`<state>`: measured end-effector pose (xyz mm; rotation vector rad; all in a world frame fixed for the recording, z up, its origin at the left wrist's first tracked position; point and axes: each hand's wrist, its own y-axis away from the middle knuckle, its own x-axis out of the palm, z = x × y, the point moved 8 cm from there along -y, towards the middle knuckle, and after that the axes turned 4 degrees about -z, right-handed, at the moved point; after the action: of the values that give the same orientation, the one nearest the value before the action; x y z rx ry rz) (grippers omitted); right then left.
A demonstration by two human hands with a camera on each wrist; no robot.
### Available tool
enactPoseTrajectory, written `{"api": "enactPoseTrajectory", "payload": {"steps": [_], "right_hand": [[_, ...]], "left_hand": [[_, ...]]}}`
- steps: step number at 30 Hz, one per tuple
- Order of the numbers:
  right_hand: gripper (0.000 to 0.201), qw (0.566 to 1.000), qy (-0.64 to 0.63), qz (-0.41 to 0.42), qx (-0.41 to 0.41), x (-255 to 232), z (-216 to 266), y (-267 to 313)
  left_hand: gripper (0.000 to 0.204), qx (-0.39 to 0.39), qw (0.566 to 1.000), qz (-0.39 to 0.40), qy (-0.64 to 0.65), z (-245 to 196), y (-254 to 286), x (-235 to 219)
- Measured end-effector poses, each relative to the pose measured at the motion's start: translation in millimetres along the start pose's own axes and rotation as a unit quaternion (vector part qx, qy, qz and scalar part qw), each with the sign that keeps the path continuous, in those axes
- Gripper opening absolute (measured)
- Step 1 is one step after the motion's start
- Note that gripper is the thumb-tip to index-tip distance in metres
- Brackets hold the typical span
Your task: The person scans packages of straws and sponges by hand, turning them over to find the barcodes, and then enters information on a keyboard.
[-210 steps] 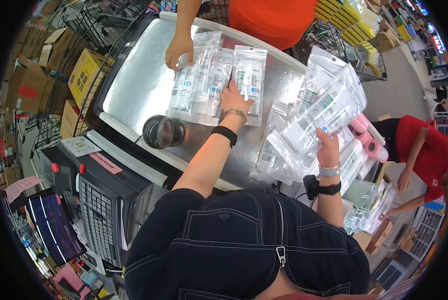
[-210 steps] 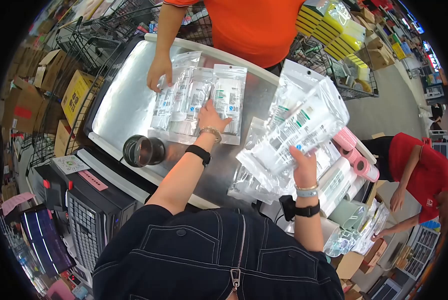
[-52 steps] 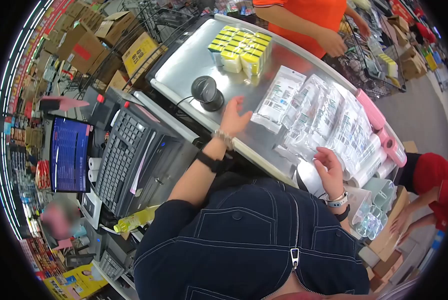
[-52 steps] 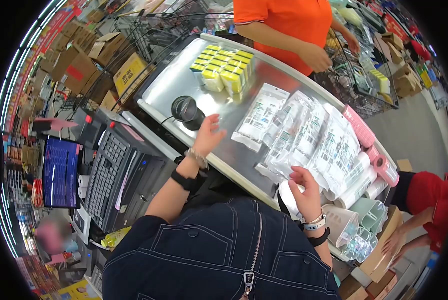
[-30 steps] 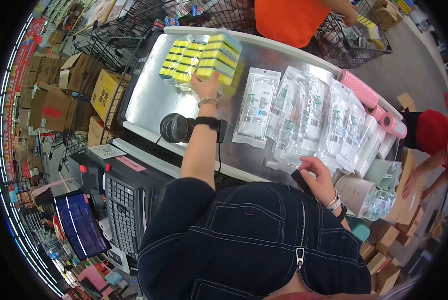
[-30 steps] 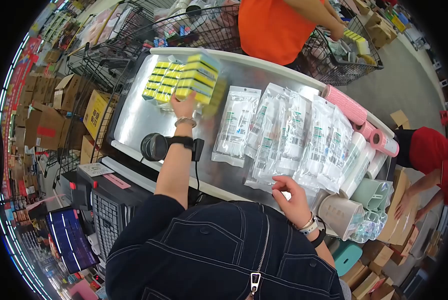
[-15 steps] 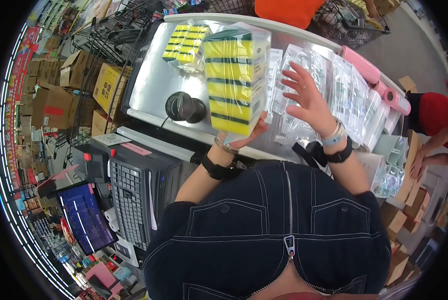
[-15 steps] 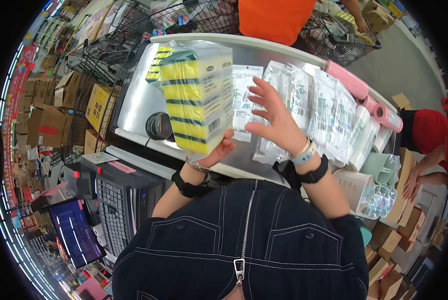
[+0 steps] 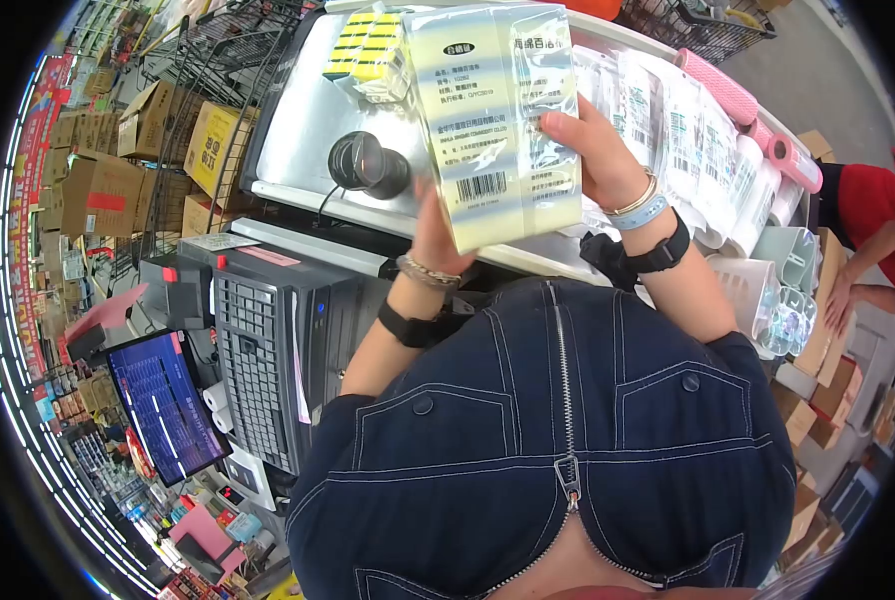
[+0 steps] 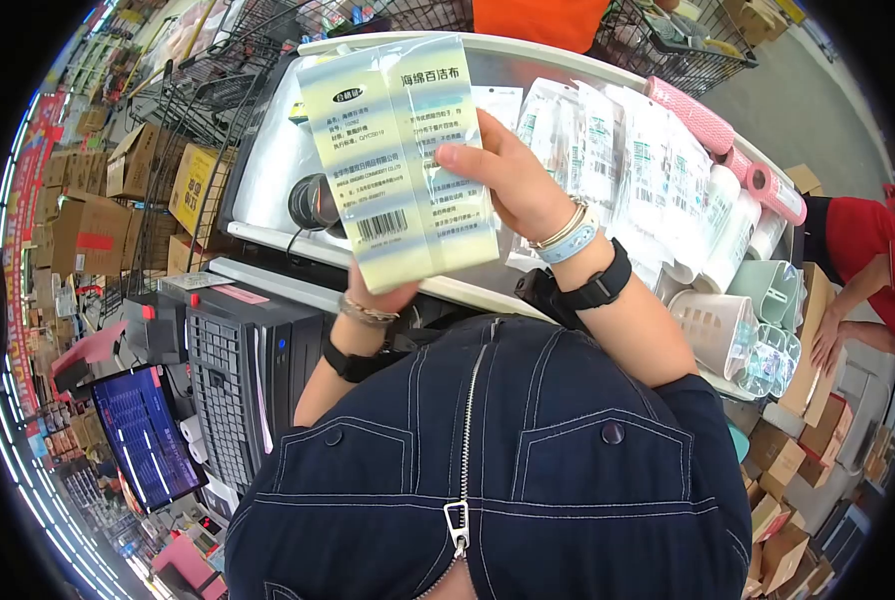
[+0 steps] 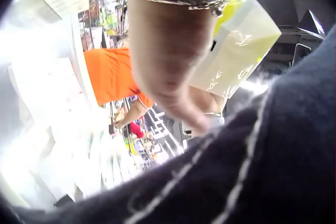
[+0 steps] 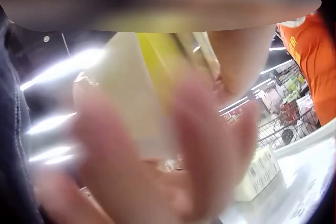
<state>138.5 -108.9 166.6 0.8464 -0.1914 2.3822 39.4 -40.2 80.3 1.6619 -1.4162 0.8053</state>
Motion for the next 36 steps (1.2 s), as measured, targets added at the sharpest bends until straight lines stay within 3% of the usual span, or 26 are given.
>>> {"api": "enactPoseTrajectory", "payload": {"steps": [1,5,7,9,10,11,12,20,23,26,28,29,31,32,33,35,36], "right_hand": [[0.063,1.0,-0.001,0.0,0.001,0,-2,0],[0.073,0.987,0.123,-0.095,-0.023,-8,-5,0],[0.08,0.966,0.194,-0.171,0.0,-11,-9,4],[0.08,0.968,0.194,-0.157,0.008,-6,-5,7],[0.081,0.97,0.194,-0.144,0.012,-2,-2,8],[0.082,0.972,0.194,-0.13,0.017,1,-1,8],[0.078,0.966,0.222,-0.13,-0.021,2,-1,8],[0.074,0.96,0.244,-0.132,-0.033,4,1,14],[0.073,0.967,0.216,-0.135,-0.012,-4,-2,13],[0.07,0.971,0.195,-0.136,-0.006,-12,-5,13],[0.069,0.972,0.19,-0.136,-0.018,-22,-7,11],[0.069,0.954,0.238,-0.169,-0.069,-36,-3,10],[0.069,0.928,0.285,-0.202,-0.128,-42,10,11],[0.07,0.956,0.22,-0.146,-0.125,-32,9,13],[0.071,0.977,0.153,-0.089,-0.122,-24,9,13],[0.077,0.983,0.132,0.112,-0.066,9,4,17],[0.08,0.986,0.118,0.112,-0.043,21,7,25]], "left_hand": [[0.056,0.036,0.996,0.025,-0.079,-16,6,8],[0.058,0.103,0.989,0.009,-0.108,-42,18,29],[0.063,0.126,0.91,-0.127,-0.373,-43,18,21],[0.063,0.12,0.933,-0.114,-0.319,-44,18,23],[0.062,0.055,0.986,-0.049,-0.15,-36,16,24],[0.061,-0.013,0.999,0.019,0.026,-28,17,29],[0.059,-0.022,0.994,0.076,0.075,-26,18,32],[0.063,-0.035,0.989,0.082,0.117,-19,16,30],[0.063,-0.07,0.987,0.097,0.108,-13,18,36],[0.064,-0.112,0.976,0.058,0.178,-6,18,30],[0.063,-0.134,0.971,0.081,0.183,-3,19,32],[0.063,-0.134,0.971,0.084,0.18,-4,20,32],[0.061,-0.123,0.972,0.176,0.096,-9,28,51],[0.058,-0.127,0.989,0.063,0.044,-4,34,47],[0.055,-0.098,0.995,-0.001,0.0,-4,38,41],[0.049,-0.085,0.996,-0.004,-0.033,-6,37,47],[0.046,-0.066,0.993,-0.017,-0.091,-8,34,47]]}}
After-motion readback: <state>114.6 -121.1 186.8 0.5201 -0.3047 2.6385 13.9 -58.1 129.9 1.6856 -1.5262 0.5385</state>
